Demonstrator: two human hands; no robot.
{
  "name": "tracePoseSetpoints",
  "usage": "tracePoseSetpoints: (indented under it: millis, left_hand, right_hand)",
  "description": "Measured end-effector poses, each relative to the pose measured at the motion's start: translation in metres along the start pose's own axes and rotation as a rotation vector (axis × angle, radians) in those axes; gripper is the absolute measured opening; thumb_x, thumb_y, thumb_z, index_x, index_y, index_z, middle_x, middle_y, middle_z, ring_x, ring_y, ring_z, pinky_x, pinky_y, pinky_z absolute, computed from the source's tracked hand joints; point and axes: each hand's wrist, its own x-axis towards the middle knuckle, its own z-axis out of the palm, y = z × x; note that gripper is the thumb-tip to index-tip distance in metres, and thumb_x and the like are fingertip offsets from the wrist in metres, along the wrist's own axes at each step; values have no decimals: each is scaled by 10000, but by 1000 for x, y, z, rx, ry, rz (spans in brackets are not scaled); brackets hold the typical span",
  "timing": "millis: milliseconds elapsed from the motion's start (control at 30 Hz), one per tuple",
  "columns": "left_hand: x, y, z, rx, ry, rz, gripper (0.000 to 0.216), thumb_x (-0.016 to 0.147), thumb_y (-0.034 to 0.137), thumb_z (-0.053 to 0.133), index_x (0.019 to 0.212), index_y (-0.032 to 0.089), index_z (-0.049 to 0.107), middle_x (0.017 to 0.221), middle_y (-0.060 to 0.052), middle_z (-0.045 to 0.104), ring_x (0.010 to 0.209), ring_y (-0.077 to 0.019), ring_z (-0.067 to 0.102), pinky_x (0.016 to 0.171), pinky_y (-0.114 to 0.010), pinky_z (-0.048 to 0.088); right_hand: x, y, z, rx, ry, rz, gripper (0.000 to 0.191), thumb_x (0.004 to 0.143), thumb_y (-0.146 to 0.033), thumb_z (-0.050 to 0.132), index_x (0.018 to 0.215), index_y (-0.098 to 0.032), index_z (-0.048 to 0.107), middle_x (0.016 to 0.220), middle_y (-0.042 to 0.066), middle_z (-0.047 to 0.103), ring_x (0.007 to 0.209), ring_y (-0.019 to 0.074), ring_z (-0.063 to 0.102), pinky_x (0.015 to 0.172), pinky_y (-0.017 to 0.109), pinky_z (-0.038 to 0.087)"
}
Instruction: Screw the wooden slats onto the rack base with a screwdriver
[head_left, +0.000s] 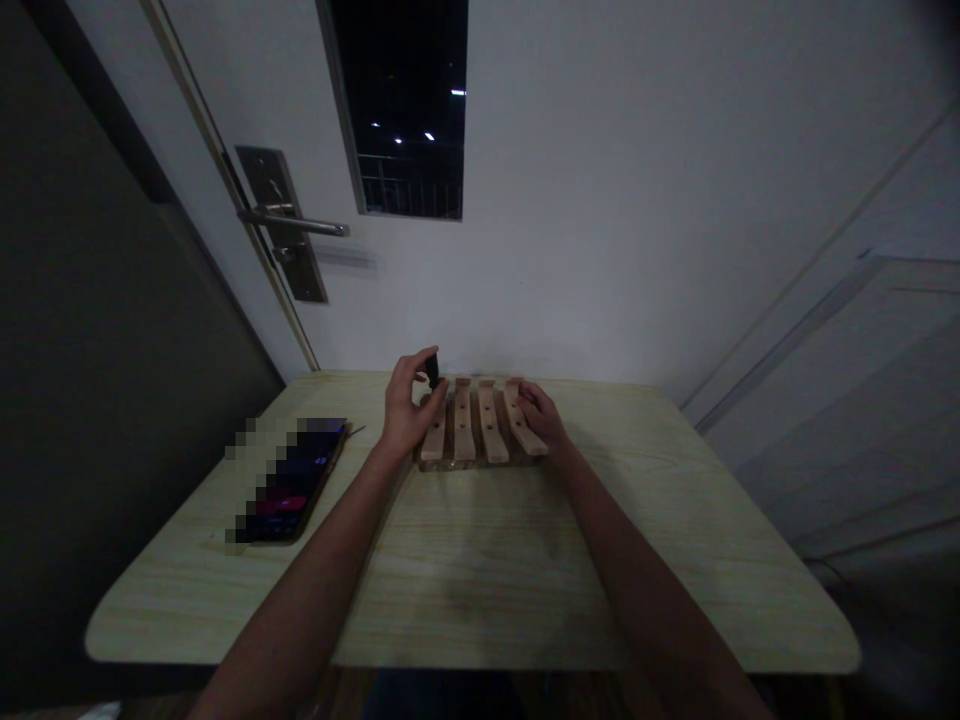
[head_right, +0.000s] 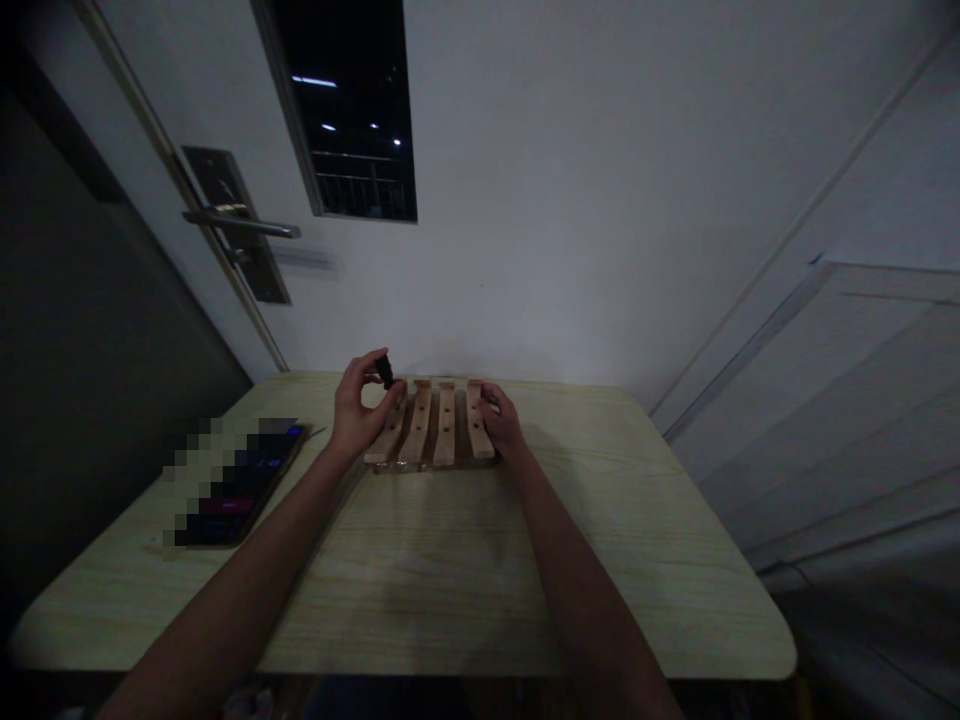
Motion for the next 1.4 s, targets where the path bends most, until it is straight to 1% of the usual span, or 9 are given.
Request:
tracePoseSetpoints:
  millis: [100,200,433,567,667,867,1133,1267,1400]
  left_hand:
    - [1,0,0,42,33,11,457,787,221,651,1225,255,524,935,-23,517,784,-128,506,723,-295,493]
    - [0,-1,2,23,37,-4,461,797,201,629,1240,254,513,930,-23,501,806,-130,502,710,-280,496]
    - [-2,0,3,-58,26,-52,593,776,141,581,1331,253,403,1123,-71,552,896,-150,553,738,-295,513]
    - [-1,2,2,-39,-20,-12,515,798,111,528,1290,242,449,1048,-58,581,910,-152,561,770,-306,502]
    - [-1,2,1,16,1,20,504,791,162,593,1272,263,478,1052,-53,518,890,-146,528,714,-282,501]
    - [-1,0,2,45,1,18,489,806,188,615,1270,278,490,912,-16,467,728,-110,467,681,-272,481]
    - [-4,-3,4,-84,30,-35,608,815,223,581,1372,250,340,1072,-70,569,900,-158,558,747,-303,504]
    - [-5,-1,2,-108,-30,-52,527,819,167,545,1315,229,379,1047,-66,630,922,-167,606,791,-330,491]
    - [-2,2,1,-73,-37,-11,462,813,157,559,1257,233,453,1078,-63,614,945,-167,590,770,-317,487]
  right_hand:
    - [0,0,0,-18,-8,0,287,689,-408,546,912,-243,620,995,50,688,939,203,607,887,391,478]
    - [0,1,-1,-22,-2,-3,303,676,-414,553,906,-230,623,989,67,685,945,218,611,909,415,469]
    - [1,2,-1,-17,-12,-12,275,691,-410,539,903,-253,616,988,41,687,940,206,604,901,392,467]
    - [2,2,-1,-34,-12,-22,279,679,-406,545,898,-247,617,977,44,686,939,208,601,887,387,473]
    - [3,4,-1,-25,-5,-25,274,668,-399,550,879,-237,615,954,56,684,924,217,609,890,404,473]
    - [3,6,0,-26,-8,-33,271,689,-384,539,899,-234,623,983,63,685,940,218,616,908,419,468]
    - [2,5,0,-12,-14,-28,284,688,-388,541,908,-228,624,1000,66,689,944,215,617,911,409,469]
    - [3,5,0,1,-10,-4,287,669,-377,554,901,-222,620,988,69,690,932,219,619,909,415,469]
    - [4,7,0,19,-8,-8,281,670,-374,554,901,-226,618,984,60,692,924,216,622,906,412,469]
